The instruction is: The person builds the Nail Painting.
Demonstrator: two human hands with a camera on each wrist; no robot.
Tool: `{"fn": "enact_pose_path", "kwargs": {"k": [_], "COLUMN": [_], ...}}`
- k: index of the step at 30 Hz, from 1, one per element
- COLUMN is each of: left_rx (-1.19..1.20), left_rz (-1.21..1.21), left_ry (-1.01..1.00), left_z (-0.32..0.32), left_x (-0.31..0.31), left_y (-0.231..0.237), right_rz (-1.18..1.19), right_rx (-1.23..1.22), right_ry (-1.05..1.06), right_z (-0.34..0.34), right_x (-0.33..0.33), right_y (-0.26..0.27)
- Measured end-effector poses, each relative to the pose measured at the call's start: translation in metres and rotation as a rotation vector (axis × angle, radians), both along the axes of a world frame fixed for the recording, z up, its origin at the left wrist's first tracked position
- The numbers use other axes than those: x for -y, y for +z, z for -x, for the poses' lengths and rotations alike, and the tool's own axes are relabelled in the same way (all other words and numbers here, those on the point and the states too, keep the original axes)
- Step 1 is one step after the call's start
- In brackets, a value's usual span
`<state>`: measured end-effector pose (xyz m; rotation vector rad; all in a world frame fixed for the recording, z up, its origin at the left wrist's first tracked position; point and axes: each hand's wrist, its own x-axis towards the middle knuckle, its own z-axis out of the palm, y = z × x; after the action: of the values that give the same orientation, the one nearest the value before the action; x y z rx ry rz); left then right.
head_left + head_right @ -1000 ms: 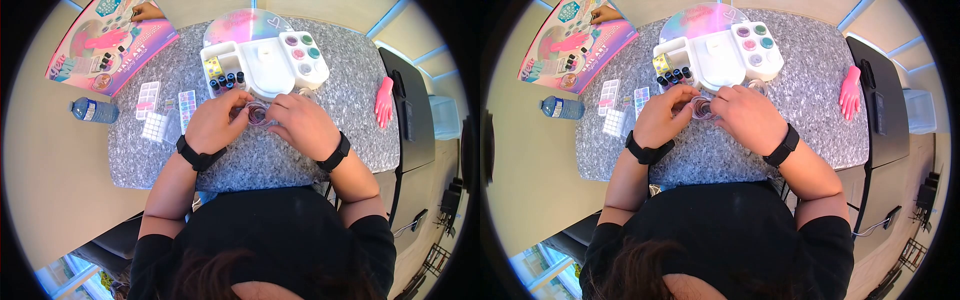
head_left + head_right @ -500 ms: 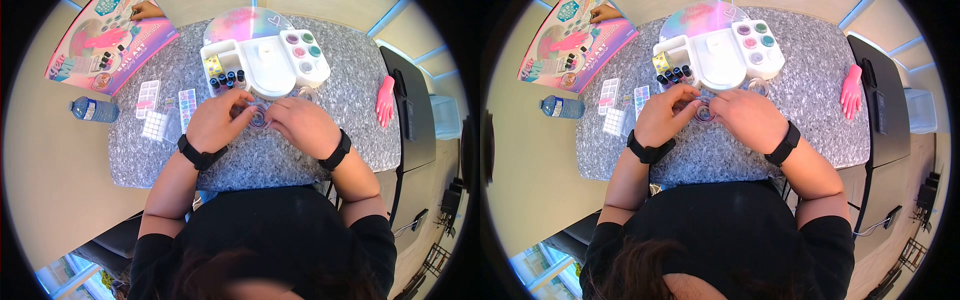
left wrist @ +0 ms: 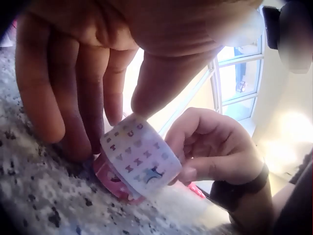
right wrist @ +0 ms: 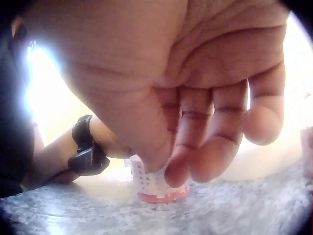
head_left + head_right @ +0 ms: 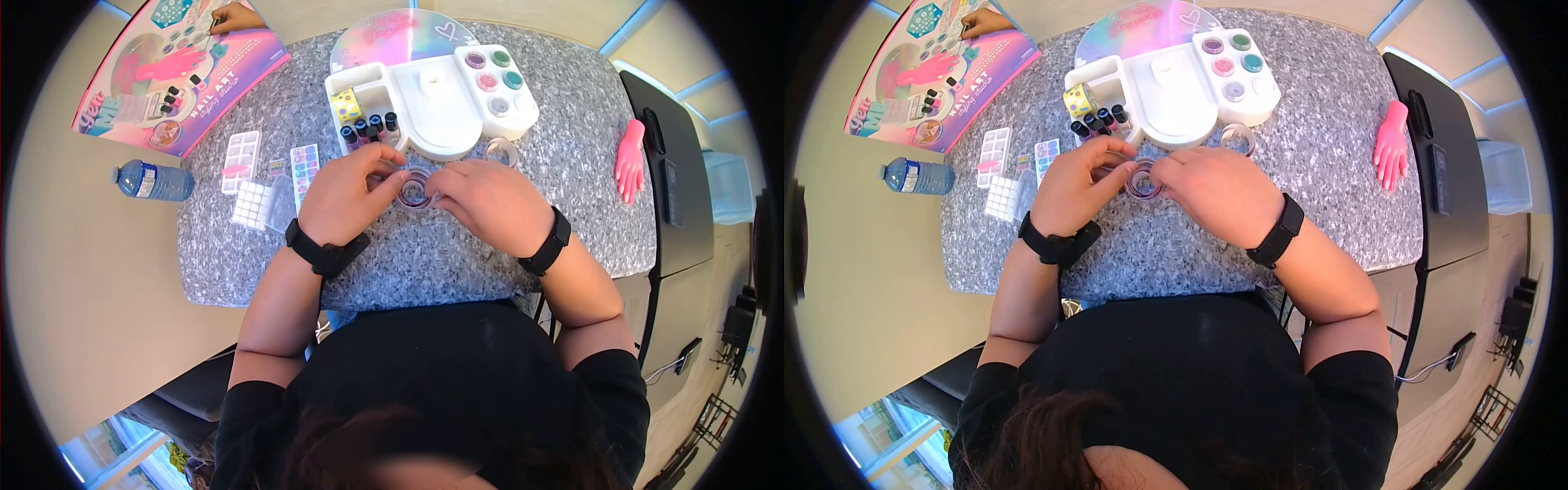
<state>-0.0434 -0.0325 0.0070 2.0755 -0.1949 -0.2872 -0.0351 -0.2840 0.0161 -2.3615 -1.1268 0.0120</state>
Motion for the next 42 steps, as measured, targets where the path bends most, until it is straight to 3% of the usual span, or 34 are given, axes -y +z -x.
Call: {"fn": "enact_pose_path", "kwargs": {"k": [5, 8, 10, 13, 14, 17, 19, 20, 21, 22, 24, 25, 27, 33, 40, 42], "left_rx": [0.091, 0.127, 0.12, 0.068, 0.054, -0.016, -0.068, 0.087, 0.237, 0.234, 0.318, 0.317, 0.667, 0.671, 0.726, 0.644], "left_rz": [-0.159, -0.213, -0.232, -0.283, -0.183, -0.067, -0.046, 0.081, 0.201, 0.196, 0.295, 0.29, 0.047, -0.204, -0.186, -0.182], "left_ry": [0.001, -0.013, -0.024, -0.034, -0.042, -0.035, -0.016, -0.066, -0.112, -0.108, -0.241, -0.243, -0.258, -0.385, -0.413, -0.397], "left_z": [0.001, 0.002, 0.002, 0.0, 0.001, 0.004, 0.005, 0.004, 0.005, 0.004, 0.001, 0.0, -0.001, 0.001, -0.003, -0.004], "left_x": [0.001, 0.001, 0.0, 0.002, 0.001, 0.005, 0.009, 0.01, 0.007, 0.006, 0.004, 0.003, 0.003, -0.013, -0.018, -0.016], "left_y": [0.01, 0.01, 0.011, 0.013, 0.009, 0.016, 0.021, 0.021, 0.022, 0.021, 0.018, 0.018, 0.017, 0.032, 0.025, 0.023], "right_rz": [-0.054, -0.06, 0.086, 0.259, 0.258, 0.361, 0.193, 0.191, 0.027, -0.135, -0.163, -0.185, -0.179, -0.108, -0.043, -0.016], "right_rx": [-0.029, 0.093, 0.155, 0.127, 0.126, 0.052, 0.079, 0.079, 0.09, 0.102, 0.147, 0.195, 0.216, 0.153, 0.117, 0.104], "right_ry": [-0.051, -0.161, -0.378, -0.503, -0.502, -0.451, -0.357, -0.35, -0.184, -0.026, 0.032, 0.087, 0.103, 0.152, 0.191, 0.186], "right_z": [-0.004, -0.011, -0.011, -0.008, -0.01, -0.013, -0.009, -0.007, -0.005, -0.004, -0.003, -0.002, -0.001, 0.001, -0.001, 0.0], "right_x": [0.008, 0.019, 0.025, 0.034, 0.035, 0.032, 0.025, 0.021, 0.014, 0.01, 0.005, 0.003, 0.002, 0.003, 0.005, 0.006], "right_y": [0.005, 0.015, 0.023, 0.018, 0.015, 0.009, 0.016, 0.02, 0.023, 0.024, 0.022, 0.021, 0.018, 0.021, 0.02, 0.021]}}
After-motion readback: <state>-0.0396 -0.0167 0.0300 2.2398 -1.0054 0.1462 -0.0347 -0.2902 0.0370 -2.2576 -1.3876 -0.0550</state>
